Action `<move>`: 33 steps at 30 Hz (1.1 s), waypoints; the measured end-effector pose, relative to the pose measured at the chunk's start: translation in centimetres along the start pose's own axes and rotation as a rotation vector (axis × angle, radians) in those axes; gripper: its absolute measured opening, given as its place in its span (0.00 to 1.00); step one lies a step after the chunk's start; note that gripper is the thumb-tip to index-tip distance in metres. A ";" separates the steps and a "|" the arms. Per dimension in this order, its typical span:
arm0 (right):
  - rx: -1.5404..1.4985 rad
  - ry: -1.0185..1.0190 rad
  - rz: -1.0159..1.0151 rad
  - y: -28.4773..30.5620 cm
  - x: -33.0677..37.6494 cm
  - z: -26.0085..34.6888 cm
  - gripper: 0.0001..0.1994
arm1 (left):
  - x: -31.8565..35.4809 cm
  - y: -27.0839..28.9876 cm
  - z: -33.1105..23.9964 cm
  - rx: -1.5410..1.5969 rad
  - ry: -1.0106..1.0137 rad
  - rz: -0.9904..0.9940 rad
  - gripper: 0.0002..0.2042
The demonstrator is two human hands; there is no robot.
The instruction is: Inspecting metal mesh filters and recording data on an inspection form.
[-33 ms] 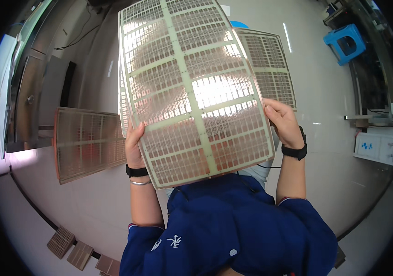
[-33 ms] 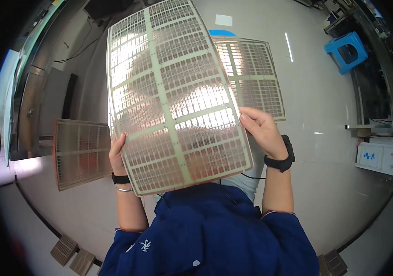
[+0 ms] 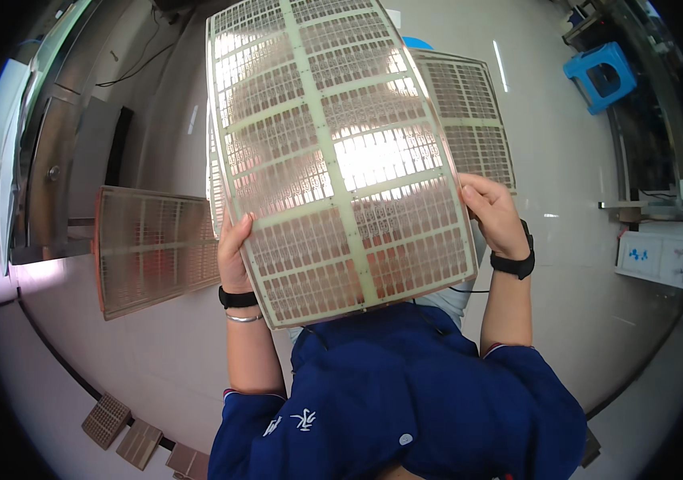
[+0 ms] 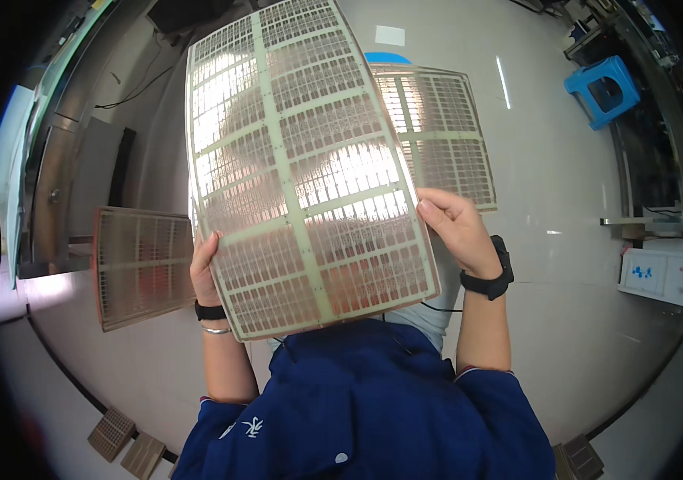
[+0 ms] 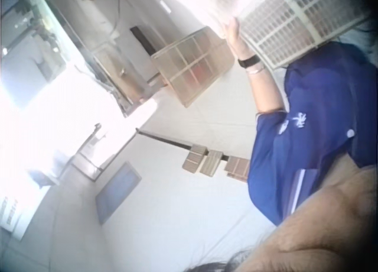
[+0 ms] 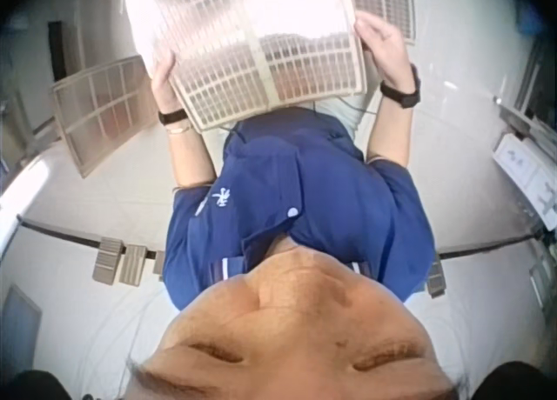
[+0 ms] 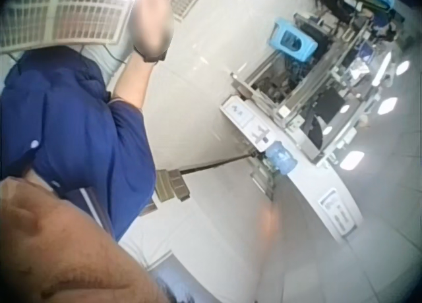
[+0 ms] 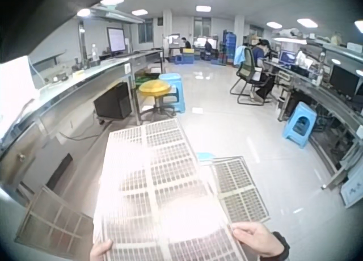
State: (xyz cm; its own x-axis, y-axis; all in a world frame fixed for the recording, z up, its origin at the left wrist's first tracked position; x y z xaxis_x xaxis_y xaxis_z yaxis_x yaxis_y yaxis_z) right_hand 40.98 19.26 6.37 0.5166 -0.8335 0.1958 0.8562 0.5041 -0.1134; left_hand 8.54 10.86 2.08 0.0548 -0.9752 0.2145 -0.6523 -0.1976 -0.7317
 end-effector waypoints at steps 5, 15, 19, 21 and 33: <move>0.042 -0.014 0.049 1.1 0.0 -0.7 0.15 | 0.3 0.3 -0.2 -0.006 -0.046 0.043 0.27; -0.454 0.085 -0.110 -0.1 -2.1 -0.5 0.16 | 0.4 -1.7 -1.2 -0.145 0.012 0.174 0.27; -0.576 0.128 -0.151 -0.8 -1.6 0.8 0.13 | 0.2 -4.6 -1.4 -0.041 -0.079 0.191 0.30; -0.636 0.166 -0.138 0.7 -1.7 -0.7 0.11 | 0.1 -5.6 -1.6 0.276 -0.131 0.302 0.31; -0.542 0.426 -0.029 -2.8 -1.4 1.7 0.18 | 0.8 -2.3 3.3 0.174 -0.195 0.054 0.16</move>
State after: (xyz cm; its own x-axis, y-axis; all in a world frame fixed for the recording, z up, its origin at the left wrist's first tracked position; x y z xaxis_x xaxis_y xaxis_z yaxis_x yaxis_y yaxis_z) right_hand 37.90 19.39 8.09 0.3556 -0.9170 -0.1810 0.6938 0.3887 -0.6063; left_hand 12.58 10.17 1.82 0.1790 -0.9823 0.0558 -0.5197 -0.1426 -0.8424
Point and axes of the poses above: each hand's wrist, its own x-axis away from the middle knuckle, its own y-axis out of the back of the hand, z = x × y, the point moved 5 cm from there along -x, towards the middle knuckle, and after that the axes turned 8 degrees about z, right-handed, at the moved point
